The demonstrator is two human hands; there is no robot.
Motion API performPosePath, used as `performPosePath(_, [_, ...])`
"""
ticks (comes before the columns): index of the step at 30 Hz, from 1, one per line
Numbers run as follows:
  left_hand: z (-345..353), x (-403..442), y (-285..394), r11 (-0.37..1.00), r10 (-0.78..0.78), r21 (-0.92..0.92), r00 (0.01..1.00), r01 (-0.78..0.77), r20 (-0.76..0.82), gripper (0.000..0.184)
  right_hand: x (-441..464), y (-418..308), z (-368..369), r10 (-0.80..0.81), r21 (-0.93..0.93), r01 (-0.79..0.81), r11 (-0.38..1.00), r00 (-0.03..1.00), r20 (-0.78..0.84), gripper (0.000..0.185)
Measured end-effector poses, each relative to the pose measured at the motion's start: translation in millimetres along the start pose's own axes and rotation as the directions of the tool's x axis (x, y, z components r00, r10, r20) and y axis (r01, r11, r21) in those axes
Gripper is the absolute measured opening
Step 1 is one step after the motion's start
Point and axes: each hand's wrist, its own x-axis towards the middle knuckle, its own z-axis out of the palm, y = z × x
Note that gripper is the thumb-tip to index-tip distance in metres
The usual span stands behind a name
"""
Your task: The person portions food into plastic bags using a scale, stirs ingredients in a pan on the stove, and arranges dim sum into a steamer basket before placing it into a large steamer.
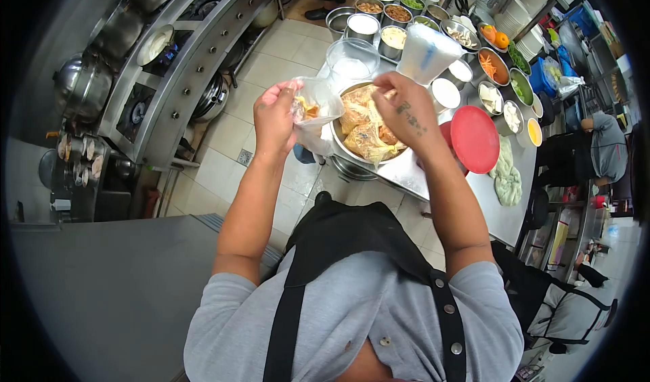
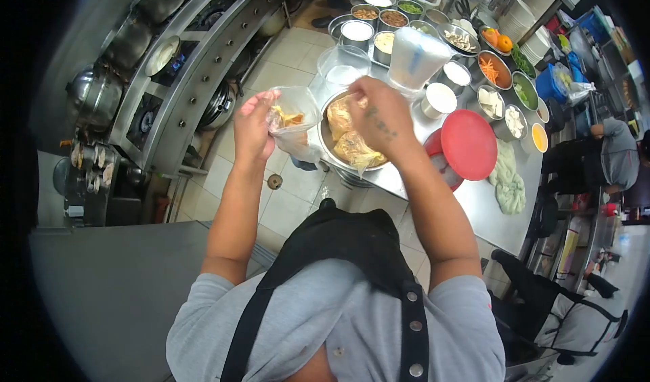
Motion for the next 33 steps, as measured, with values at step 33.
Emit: performPosePath(33, [301,-35,-116,0.908,-0.270,0.420,0.749,-0.012,0.605,0.016,-58,74,35,0.150,0.261,-0.020,0.965,0.860,-0.487,0.040])
